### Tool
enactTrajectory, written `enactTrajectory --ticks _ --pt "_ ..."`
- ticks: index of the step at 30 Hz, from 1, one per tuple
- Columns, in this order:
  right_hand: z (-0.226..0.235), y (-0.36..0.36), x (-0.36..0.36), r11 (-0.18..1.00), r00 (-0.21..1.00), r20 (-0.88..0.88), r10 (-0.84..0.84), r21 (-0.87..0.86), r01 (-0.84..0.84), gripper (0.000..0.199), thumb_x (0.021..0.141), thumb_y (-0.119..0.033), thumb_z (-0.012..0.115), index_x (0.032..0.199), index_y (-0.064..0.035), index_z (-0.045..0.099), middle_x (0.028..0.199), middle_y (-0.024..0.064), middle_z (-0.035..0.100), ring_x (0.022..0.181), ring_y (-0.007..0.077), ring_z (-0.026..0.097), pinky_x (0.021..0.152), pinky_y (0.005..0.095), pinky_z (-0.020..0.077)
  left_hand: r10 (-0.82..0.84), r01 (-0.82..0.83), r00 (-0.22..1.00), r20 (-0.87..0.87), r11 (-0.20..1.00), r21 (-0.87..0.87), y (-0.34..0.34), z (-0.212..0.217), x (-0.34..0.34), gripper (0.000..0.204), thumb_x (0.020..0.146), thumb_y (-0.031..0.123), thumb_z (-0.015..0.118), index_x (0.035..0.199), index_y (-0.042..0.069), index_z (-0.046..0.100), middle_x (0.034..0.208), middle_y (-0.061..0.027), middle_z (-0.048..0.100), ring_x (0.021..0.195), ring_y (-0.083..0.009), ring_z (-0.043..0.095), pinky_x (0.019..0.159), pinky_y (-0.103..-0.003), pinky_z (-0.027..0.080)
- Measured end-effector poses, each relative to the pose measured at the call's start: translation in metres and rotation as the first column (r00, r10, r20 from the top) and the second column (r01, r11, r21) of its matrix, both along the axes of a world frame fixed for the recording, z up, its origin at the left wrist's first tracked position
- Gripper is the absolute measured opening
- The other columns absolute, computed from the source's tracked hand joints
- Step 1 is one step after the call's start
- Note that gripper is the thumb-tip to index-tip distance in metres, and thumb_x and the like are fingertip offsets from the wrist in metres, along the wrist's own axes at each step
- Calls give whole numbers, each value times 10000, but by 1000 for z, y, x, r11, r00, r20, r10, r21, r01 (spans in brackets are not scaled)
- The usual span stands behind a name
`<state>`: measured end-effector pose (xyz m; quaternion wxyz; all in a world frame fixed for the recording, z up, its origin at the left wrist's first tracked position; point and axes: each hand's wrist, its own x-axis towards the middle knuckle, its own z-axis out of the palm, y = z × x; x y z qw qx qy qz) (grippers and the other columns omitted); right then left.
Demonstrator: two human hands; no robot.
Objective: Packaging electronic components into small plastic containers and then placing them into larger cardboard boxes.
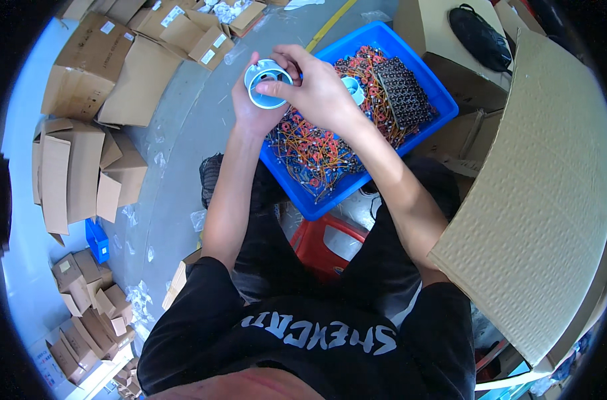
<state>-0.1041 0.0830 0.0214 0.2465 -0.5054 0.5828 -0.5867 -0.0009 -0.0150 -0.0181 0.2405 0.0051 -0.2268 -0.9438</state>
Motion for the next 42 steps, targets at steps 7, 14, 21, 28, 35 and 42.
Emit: enactTrajectory --ticks 7,14,21,28,35,42 --pt "2 4 12 999 988 -148 -45 -22 42 459 766 -226 743 1150 -36 579 982 164 603 888 277 619 759 352 495 96 -104 970 222 994 25 -2 7 12 407 946 300 314 965 -10 577 932 -162 622 893 -294 619 837 -422 502" --pt "-5 2 -3 998 998 -59 34 -58 -37 506 792 -199 728 1229 -39 528 1044 153 610 927 230 616 757 320 501 147 -141 986 76 986 -85 2 7 -4 388 939 281 339 999 -16 582 995 -163 626 923 -268 612 843 -394 499" --pt "1 14 -4 987 971 182 157 -53 -150 552 851 -186 676 1332 -48 441 1112 111 606 907 127 589 733 268 501 305 -284 946 115 944 -165 -2 14 -8 454 970 288 275 1066 -28 586 1025 -142 618 962 -241 591 869 -373 474" --pt "-11 9 -26 987 987 159 25 155 -50 459 832 -48 599 1283 -32 509 987 119 650 698 93 555 690 240 487 728 -308 684 -53 222 -925 2 17 -16 416 991 271 360 1015 -32 645 931 -107 644 883 -173 600 789 -286 477" --pt "-18 16 -36 989 940 -315 -134 24 148 405 803 -64 632 1199 -4 566 954 235 649 802 248 657 712 326 517 877 -99 466 118 184 -978 12 17 -15 209 881 183 642 962 -8 670 742 -84 664 656 -175 634 608 -256 484" --pt "-30 19 -52 945 878 -440 -189 161 285 444 765 -159 700 1160 6 581 994 271 625 944 366 628 768 400 516 761 72 632 145 129 -989 18 3 -26 285 869 245 663 1050 25 655 910 -126 694 834 -127 653 712 -252 507"
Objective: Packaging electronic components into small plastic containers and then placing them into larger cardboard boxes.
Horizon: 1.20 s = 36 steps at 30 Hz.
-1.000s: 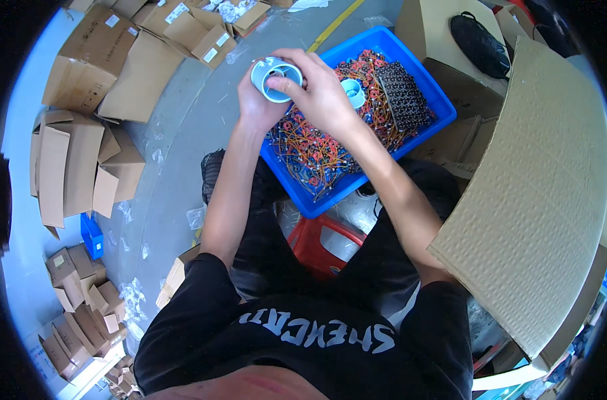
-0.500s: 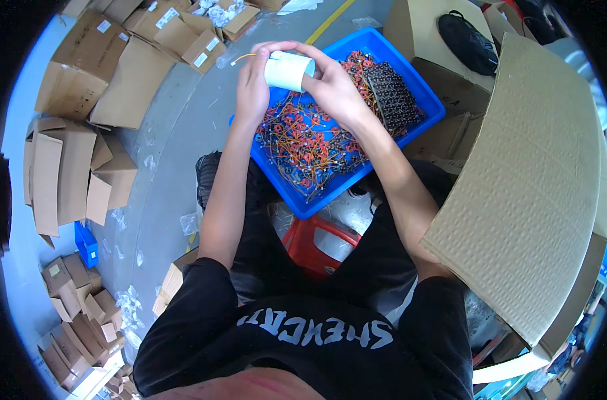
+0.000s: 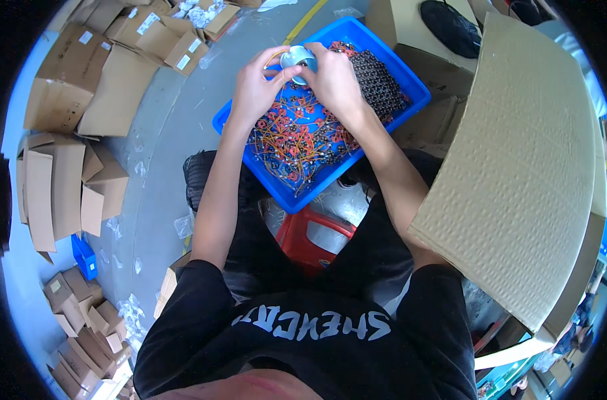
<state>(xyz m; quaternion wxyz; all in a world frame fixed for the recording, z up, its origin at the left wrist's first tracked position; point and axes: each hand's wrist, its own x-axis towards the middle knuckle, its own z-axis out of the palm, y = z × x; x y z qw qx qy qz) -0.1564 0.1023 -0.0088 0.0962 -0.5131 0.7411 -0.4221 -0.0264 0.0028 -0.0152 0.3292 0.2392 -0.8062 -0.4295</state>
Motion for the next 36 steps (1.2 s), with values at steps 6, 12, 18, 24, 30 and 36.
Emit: enactTrajectory --ticks 6,12,18,24,30,36 --pt "-24 1 -33 996 965 250 78 32 -88 445 743 -226 718 1113 -6 604 963 228 651 928 355 637 799 381 523 -4 -1 999 40 991 131 -23 -32 -2 322 857 245 673 1075 11 637 917 -151 692 868 -174 669 724 -287 521" --pt "-57 3 -39 806 898 -268 349 575 -142 364 751 -169 672 1076 -14 617 995 181 663 921 339 648 795 388 531 85 -98 910 405 995 12 -39 -91 0 336 874 308 606 1028 13 650 937 -177 680 897 -292 657 770 -371 501" --pt "-70 0 -25 688 899 -365 241 718 107 236 748 -141 657 979 -102 683 961 138 676 873 317 662 754 406 541 44 -7 885 463 997 -81 -32 -96 -15 325 884 302 576 1049 31 645 964 -175 672 919 -325 642 796 -401 487" --pt "-14 9 -46 987 917 -372 145 -12 -160 127 786 -146 687 886 -70 708 847 107 683 772 273 675 676 353 546 116 -103 991 71 981 -163 -41 -48 -12 370 928 324 519 1113 11 589 1018 -174 665 932 -307 645 799 -398 504" --pt "18 6 1 951 965 88 246 -217 -222 77 816 -95 675 865 -38 692 782 86 677 671 164 667 589 289 520 -7 298 900 -435 739 605 -8 7 -5 462 962 391 419 1087 -22 583 1038 -144 649 925 -255 644 704 -381 540" --pt "15 -3 -2 899 689 612 387 -418 -134 119 841 -153 666 835 -34 669 700 73 666 625 121 648 564 276 512 153 197 885 -440 733 651 -45 2 17 485 981 407 323 1191 8 502 1065 -156 618 920 -237 629 707 -385 539"
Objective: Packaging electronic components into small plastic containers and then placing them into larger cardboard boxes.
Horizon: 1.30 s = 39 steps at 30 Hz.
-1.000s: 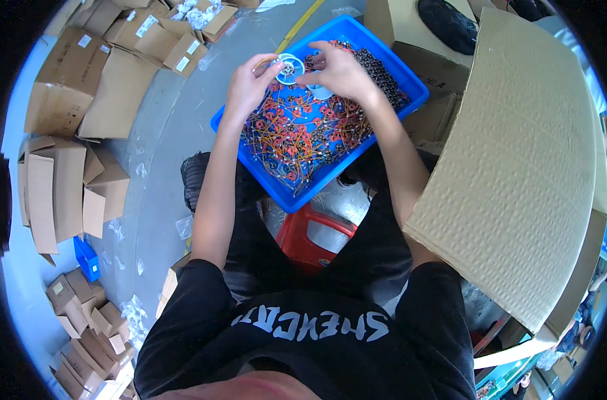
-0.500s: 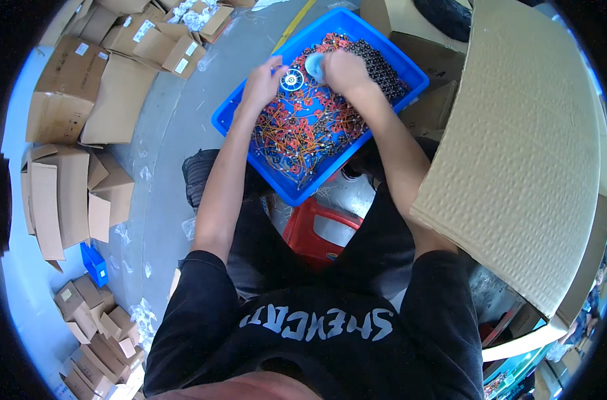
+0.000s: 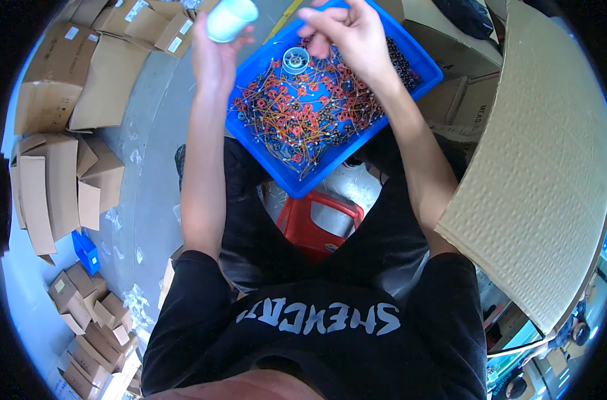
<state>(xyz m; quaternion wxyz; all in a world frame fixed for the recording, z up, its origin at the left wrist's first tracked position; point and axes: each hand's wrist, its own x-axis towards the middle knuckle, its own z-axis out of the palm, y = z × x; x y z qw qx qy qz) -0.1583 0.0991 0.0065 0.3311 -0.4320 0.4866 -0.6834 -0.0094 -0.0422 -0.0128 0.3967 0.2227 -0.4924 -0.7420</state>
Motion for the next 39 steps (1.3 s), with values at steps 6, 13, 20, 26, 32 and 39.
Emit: enactTrajectory --ticks 6,13,20,26,32,39 --pt "-100 4 5 856 283 -876 391 459 237 154 806 -204 649 871 -64 639 775 132 661 719 315 643 641 418 520 82 -82 997 12 995 61 2 2 11 447 969 380 343 1185 24 506 1090 -146 612 902 -250 630 663 -387 532" --pt "-138 2 21 837 297 -871 392 471 278 128 771 -150 653 862 -61 637 793 142 655 775 336 630 693 440 505 10 -1 997 -76 993 114 8 4 11 460 964 369 328 1157 2 527 1068 -150 622 890 -254 628 637 -381 518" --pt "-70 -5 -3 717 261 -734 627 675 174 145 770 -129 631 884 -44 661 828 170 658 816 355 640 723 417 513 15 9 990 -138 985 174 -4 4 24 502 956 382 321 1098 -30 571 1033 -152 638 845 -244 632 621 -376 517" --pt "4 10 -22 863 591 -707 388 504 37 108 830 -95 606 905 -32 652 826 122 658 758 227 627 699 312 493 -102 198 933 -344 946 257 -12 7 30 539 935 390 325 1164 -56 525 1020 -170 618 788 -255 586 646 -375 481" --pt "26 14 -13 943 916 223 332 -65 -326 111 912 -86 567 983 -25 627 968 32 633 850 110 564 736 264 460 -279 490 747 -604 844 217 -4 6 23 573 922 400 342 1189 -79 509 994 -174 609 792 -253 555 680 -352 454" --pt "29 3 26 940 747 579 326 -281 -192 133 878 -52 618 1009 -30 624 960 32 632 817 85 554 701 229 453 -202 325 892 -403 908 265 14 11 4 532 909 381 362 1125 -64 555 968 -181 626 810 -281 598 731 -378 474"
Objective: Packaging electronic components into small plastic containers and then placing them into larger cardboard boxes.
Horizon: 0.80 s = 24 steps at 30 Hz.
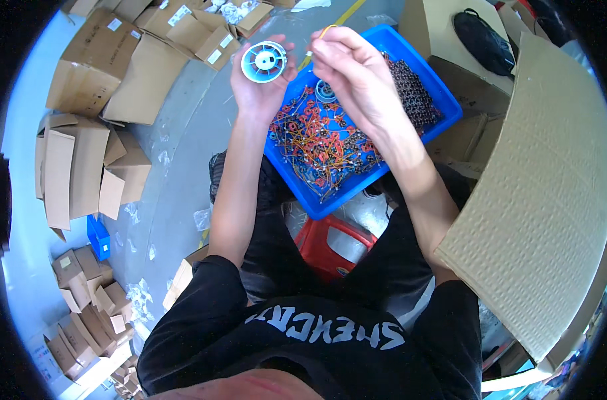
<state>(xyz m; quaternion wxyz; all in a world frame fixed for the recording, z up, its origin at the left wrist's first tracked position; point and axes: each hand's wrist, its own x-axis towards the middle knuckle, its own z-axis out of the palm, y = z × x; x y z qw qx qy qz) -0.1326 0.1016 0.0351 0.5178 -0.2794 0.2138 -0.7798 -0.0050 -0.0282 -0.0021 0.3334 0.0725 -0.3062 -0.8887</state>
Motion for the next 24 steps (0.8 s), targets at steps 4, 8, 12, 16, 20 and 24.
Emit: enactTrajectory --ticks 4,8,12,16,20,24 --pt "2 -1 7 996 996 4 -84 -13 84 137 869 -45 628 1006 -39 626 931 28 613 757 81 517 665 215 423 199 -208 973 116 976 63 21 13 -13 451 903 354 397 1083 -21 568 1017 -167 612 933 -286 584 865 -382 455" --pt "2 -1 6 955 915 -278 -293 -36 294 100 822 -51 671 921 -42 663 871 27 601 720 84 488 630 220 386 150 -118 982 -115 961 252 32 14 -12 321 893 309 435 1002 38 569 1042 -134 598 1058 -276 536 969 -391 400" --pt "8 1 13 824 490 -726 -483 -188 534 125 713 -52 753 833 -53 721 842 42 651 717 93 548 618 239 411 133 -71 964 -229 963 261 32 6 -10 197 870 242 459 925 76 551 1029 -109 587 1087 -266 511 952 -403 401" --pt "8 -2 28 731 296 -810 -506 -221 645 138 642 -71 787 770 -67 736 784 57 632 686 132 543 611 269 404 30 34 921 -389 987 156 28 -2 -14 239 879 208 450 1002 54 586 1007 -106 601 1084 -278 518 966 -442 375" --pt "1 -6 32 662 127 -834 -538 -325 675 165 618 -94 795 775 -97 742 765 64 610 691 183 536 622 299 407 41 -18 954 -297 996 82 32 2 -16 217 903 208 435 942 60 588 940 -79 583 999 -256 545 929 -417 398" --pt "3 -7 30 596 -93 -833 -545 -463 656 164 615 -109 791 770 -114 740 766 68 600 731 225 542 637 319 411 232 -201 972 27 890 -410 16 15 -4 181 903 179 496 941 32 596 907 -96 610 874 -225 591 799 -325 460"
